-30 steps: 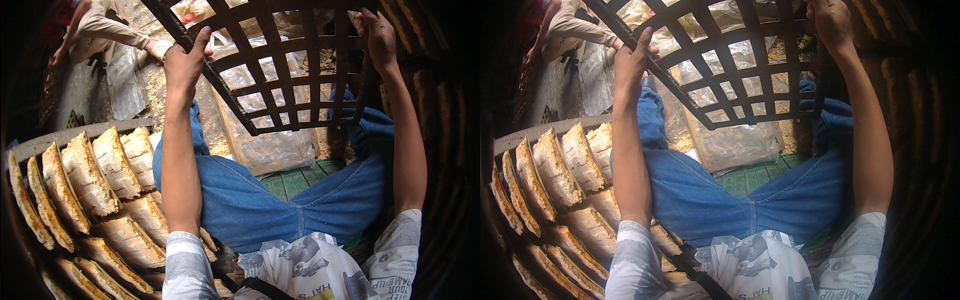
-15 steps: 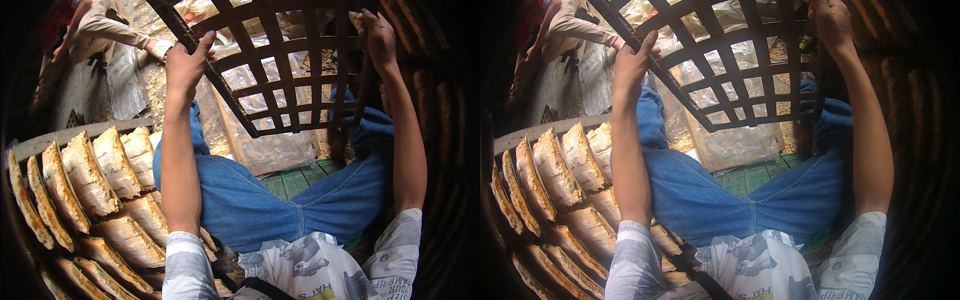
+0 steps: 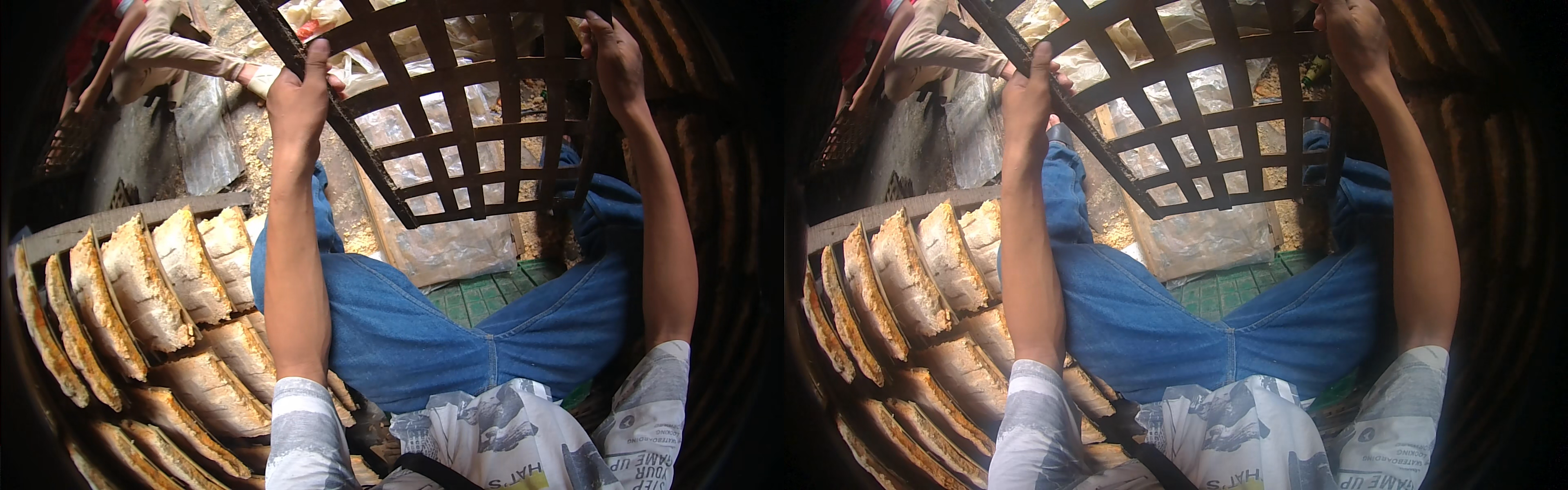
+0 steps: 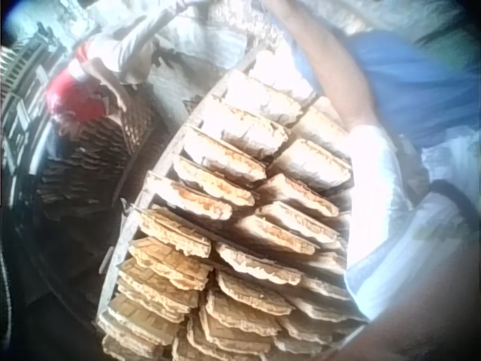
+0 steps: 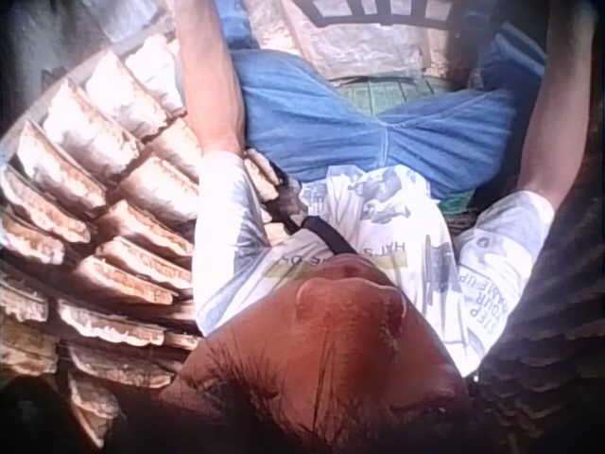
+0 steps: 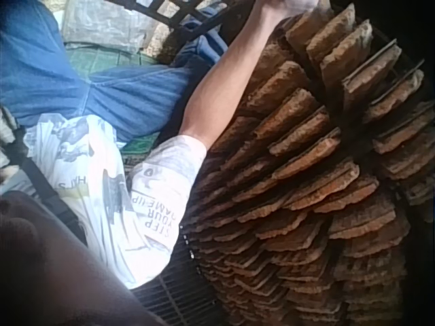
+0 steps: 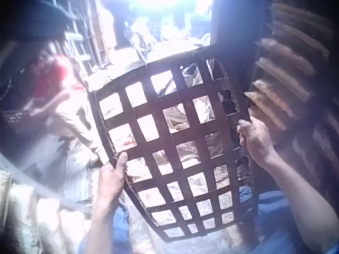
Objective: The person sits on the floor and assembles a wooden lattice mold by placing a plastic sheet inside it, then positions a second lattice frame on top. The person presses the layers together and adjusts the frame alignment.
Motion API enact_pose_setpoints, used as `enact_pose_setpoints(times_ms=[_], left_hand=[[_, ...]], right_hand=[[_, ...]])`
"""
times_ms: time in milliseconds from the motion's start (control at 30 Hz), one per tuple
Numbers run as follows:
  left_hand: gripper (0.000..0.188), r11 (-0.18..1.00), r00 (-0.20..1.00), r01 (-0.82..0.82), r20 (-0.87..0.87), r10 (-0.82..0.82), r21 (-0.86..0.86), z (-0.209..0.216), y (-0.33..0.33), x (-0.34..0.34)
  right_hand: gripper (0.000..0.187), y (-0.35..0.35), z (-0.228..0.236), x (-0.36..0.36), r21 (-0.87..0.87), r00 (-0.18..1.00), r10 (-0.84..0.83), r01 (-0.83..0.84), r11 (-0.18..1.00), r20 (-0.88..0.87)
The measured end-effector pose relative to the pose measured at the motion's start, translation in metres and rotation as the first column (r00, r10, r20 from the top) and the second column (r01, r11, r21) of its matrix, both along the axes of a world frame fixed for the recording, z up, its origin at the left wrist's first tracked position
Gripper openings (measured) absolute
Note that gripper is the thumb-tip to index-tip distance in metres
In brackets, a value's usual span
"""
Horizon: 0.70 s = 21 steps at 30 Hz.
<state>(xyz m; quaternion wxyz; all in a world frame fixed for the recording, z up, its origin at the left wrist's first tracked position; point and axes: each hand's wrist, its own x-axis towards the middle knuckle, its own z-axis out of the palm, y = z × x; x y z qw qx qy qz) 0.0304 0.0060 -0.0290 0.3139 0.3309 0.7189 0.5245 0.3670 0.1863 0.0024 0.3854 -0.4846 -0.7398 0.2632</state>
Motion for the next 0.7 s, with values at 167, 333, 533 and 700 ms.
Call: enact_pose_setpoints(times_ms=[167, 333, 533, 700], left_hand=[[0.049, 0.997, 0.997, 0.032, -0.072, -0.037, -0.067, 0.012, -0.002, 0.009], [0.053, 0.99, 0.981, -0.008, -0.193, -0.019, -0.138, 0.021, -0.003, 0.012], [0.056, 0.996, 0.967, -0.012, -0.255, -0.01, -0.086, 0.02, -0.005, 0.012], [0.055, 0.995, 0.963, -0.017, -0.27, -0.011, -0.101, 0.026, -0.005, 0.015]], right_hand=[[0.038, 0.005, -0.001, 0.005, -0.08, 1.0, -0.029, 0.028, 0.996, -0.002], [0.041, 0.005, -0.005, 0.003, -0.156, 0.998, -0.012, 0.022, 0.987, 0.066], [0.046, 0.002, -0.009, 0.0, -0.219, 0.99, 0.027, 0.004, 0.976, 0.139], [0.048, 0.001, -0.006, -0.001, -0.229, 0.988, 0.031, 0.005, 0.973, 0.15]])
